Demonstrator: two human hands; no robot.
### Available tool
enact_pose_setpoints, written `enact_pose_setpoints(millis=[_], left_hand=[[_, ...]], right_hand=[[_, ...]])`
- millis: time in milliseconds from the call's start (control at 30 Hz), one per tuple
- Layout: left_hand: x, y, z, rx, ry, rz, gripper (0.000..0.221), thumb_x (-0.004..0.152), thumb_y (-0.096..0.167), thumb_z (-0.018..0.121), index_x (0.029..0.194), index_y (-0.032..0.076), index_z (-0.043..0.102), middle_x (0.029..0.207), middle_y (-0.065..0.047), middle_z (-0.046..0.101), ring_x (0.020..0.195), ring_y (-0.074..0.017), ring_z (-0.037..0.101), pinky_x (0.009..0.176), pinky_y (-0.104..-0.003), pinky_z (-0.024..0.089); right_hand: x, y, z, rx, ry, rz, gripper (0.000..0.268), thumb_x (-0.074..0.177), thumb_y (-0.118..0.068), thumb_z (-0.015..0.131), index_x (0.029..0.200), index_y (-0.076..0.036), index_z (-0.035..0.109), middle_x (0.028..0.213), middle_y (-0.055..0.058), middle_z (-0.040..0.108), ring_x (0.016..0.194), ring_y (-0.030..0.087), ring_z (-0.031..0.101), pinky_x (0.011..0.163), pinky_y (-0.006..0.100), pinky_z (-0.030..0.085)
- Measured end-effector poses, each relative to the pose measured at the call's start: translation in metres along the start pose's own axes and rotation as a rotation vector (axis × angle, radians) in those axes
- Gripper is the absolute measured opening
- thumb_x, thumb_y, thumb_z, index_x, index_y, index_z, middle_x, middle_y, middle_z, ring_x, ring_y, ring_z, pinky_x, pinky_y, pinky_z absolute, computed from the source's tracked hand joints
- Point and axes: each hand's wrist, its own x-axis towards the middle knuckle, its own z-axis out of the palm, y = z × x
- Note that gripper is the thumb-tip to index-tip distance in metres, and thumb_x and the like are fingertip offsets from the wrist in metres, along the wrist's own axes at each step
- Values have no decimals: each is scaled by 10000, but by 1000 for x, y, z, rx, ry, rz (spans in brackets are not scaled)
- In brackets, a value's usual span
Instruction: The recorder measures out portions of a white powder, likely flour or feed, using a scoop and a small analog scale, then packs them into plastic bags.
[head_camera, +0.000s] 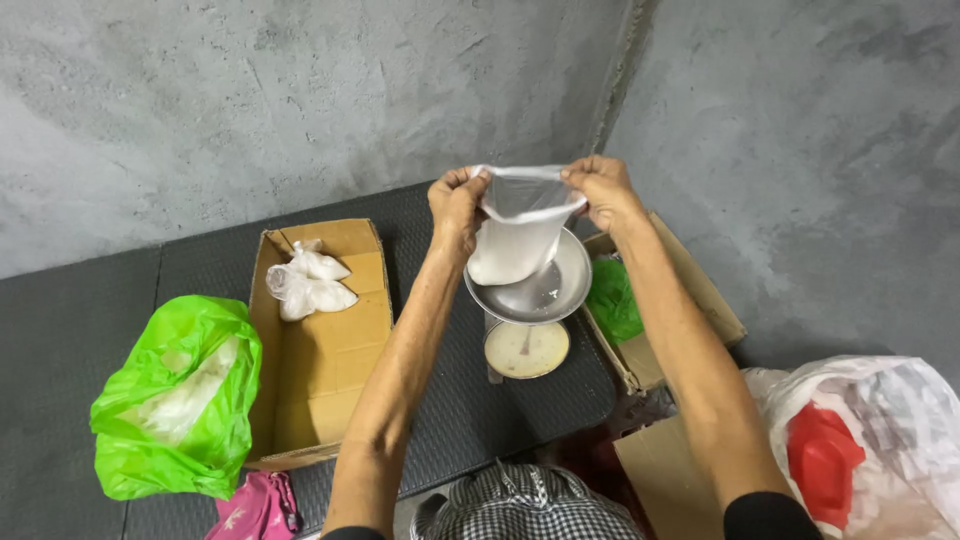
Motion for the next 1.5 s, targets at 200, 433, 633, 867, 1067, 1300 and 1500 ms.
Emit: enact_pose_setpoints(millis=[200, 433, 633, 867, 1067, 1300, 1500], left_hand=[[23, 20, -6, 39, -4, 92, 118, 864, 46, 711, 972, 9, 683, 745, -46, 664, 546, -122, 581, 458, -284, 481], [35, 45, -6, -7, -23, 139, 143, 845, 1, 708, 981, 23, 668, 723, -22, 633, 542, -109, 559, 478, -276, 487], [36, 47, -8, -180, -31, 141, 199, 861, 1, 704, 1049, 28, 643, 760, -25, 634, 576, -105, 552, 533, -273, 488], [26, 39, 18, -359, -55, 38, 220, 862, -15, 674, 1074, 37, 645, 819, -43, 664, 652, -129, 612, 591, -280, 520], [-7, 22, 61, -278, -162, 83, 207, 869, -49, 667, 1064, 21, 679, 812, -62, 668, 633, -133, 599, 570, -264, 499], [-30, 9, 40, -80, -501, 279, 321, 943, 48, 737, 1246, -3, 642, 1069, -96, 642, 910, -158, 631, 793, -288, 553], [14, -59, -62, 856, -412, 423, 1203, 702, 498, 903, 1556, -68, 271, 1523, -331, 321, 1405, -405, 375, 1131, -508, 376]], right_hand=[[-8, -38, -2, 51, -30, -89, 98, 882, 50, 693, 929, -24, 650, 782, 85, 680, 560, 125, 624, 375, 278, 444], [-9, -73, -15, 112, -87, -167, 199, 859, 108, 688, 1001, -25, 645, 798, 80, 686, 609, 127, 584, 467, 249, 424], [-54, -65, -34, 735, -289, -302, 304, 921, 87, 691, 1202, 3, 611, 994, 92, 610, 828, 170, 618, 735, 309, 583], [-69, 28, -4, -681, -387, -39, 1241, 559, -260, 948, 1553, -77, 228, 1478, 181, 413, 1016, 292, 716, 920, 457, 575], [-39, 83, 26, -787, -462, -122, 1263, 558, -451, 1002, 1522, 4, 325, 1457, 260, 501, 1299, 320, 523, 1090, 465, 446], [-32, 82, 56, -228, -307, -151, 987, 605, -383, 928, 1426, -27, 510, 1308, 171, 657, 1169, 260, 645, 938, 364, 573], [-19, 68, 48, -292, -148, -100, 701, 766, -315, 843, 1371, -108, 554, 1114, 104, 706, 909, 199, 694, 653, 325, 627]])
